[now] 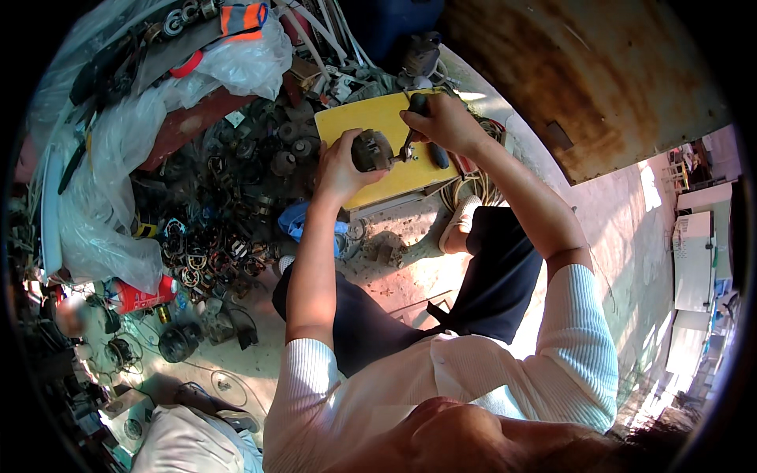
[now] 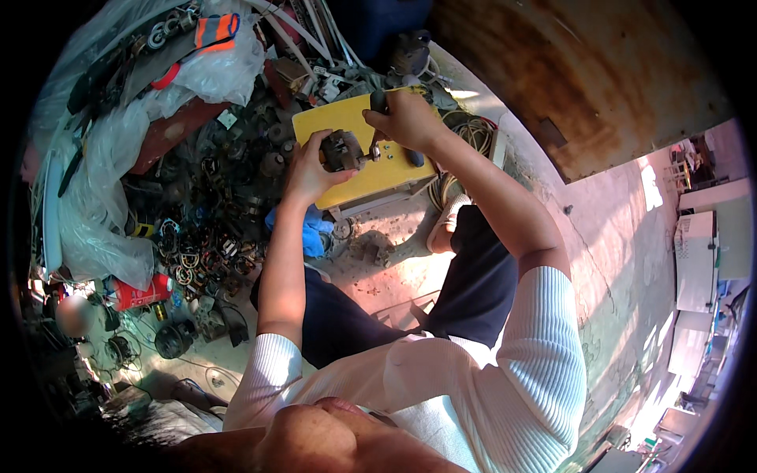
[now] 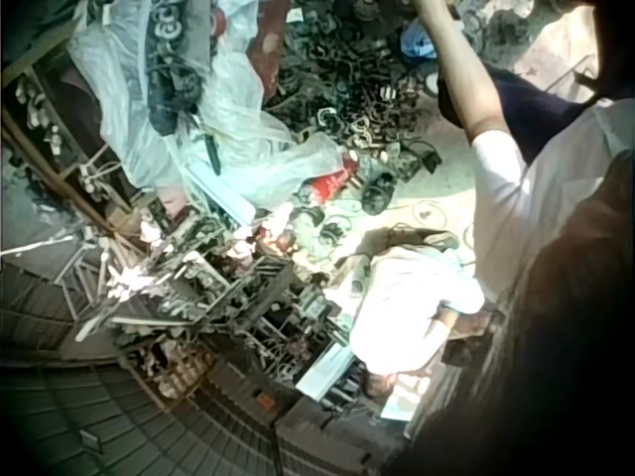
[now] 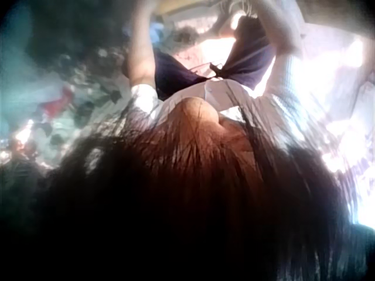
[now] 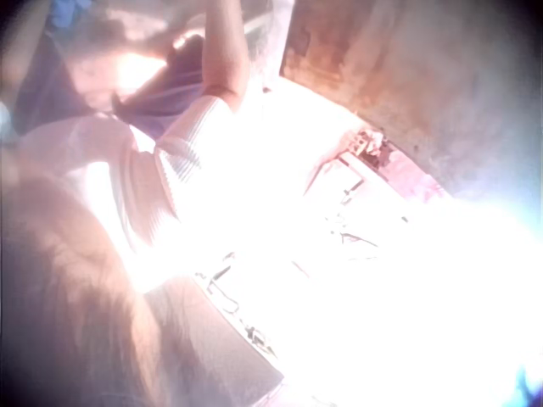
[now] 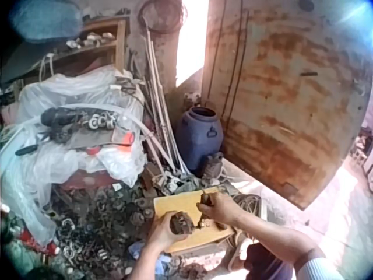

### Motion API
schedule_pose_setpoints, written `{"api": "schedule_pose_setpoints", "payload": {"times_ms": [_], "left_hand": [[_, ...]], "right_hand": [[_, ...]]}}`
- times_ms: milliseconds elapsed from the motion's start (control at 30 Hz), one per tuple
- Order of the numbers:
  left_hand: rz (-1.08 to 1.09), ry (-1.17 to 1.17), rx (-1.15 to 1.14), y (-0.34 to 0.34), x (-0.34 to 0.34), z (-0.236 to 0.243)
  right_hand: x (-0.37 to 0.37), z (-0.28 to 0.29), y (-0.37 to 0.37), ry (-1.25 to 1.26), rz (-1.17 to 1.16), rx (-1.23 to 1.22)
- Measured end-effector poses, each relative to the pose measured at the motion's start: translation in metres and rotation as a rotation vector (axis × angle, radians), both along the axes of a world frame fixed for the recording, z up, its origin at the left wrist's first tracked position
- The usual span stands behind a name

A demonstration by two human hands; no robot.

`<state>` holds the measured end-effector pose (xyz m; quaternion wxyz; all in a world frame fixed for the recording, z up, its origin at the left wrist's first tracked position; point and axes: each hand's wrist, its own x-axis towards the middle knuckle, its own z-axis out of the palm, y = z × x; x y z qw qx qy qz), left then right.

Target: The person wipes a mechanical part with a blue cloth and then uses a screwdriver and a socket wrench to remove screws from the component.

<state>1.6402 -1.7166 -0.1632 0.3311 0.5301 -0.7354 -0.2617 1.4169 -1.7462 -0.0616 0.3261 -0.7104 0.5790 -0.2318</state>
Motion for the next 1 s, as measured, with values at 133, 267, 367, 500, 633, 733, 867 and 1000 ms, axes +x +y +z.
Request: {"api": "schedule_pose_setpoints", "payload": {"times_ms": [133,267,367,500,633,733,867,1000], "left_hand": [[0.003,0.01,0.031,-0.001,0.001,0.001],[0.002,0.034,-0.042,0.0,0.0,0.0],[-0.001,0.047,-0.089,-0.001,0.001,-0.004],[0.014,0.042,-0.094,0.0,-0.001,-0.004],[0.017,0.048,-0.161,0.0,0.0,-0.007],[-0.003,0.061,-0.193,-0.002,-0.003,-0.008],[0.028,0.039,-0.134,0.0,-0.002,-0.007],[0.005,0.098,-0.157,0.001,-0.002,-0.003]], "right_hand": [[-0.005,-0.017,-0.021,-0.004,-0.045,0.087],[-0.003,-0.014,-0.021,0.017,-0.009,0.068],[0.01,-0.01,-0.022,0.094,0.031,-0.001],[0.016,-0.007,-0.015,0.133,0.022,-0.066],[0.01,0.007,0.014,0.094,-0.055,-0.015],[-0.003,-0.005,0.007,-0.046,-0.04,0.096],[0.012,0.026,-0.026,-0.009,0.019,0.439],[0.04,0.054,-0.057,0.104,0.102,0.774]]}}
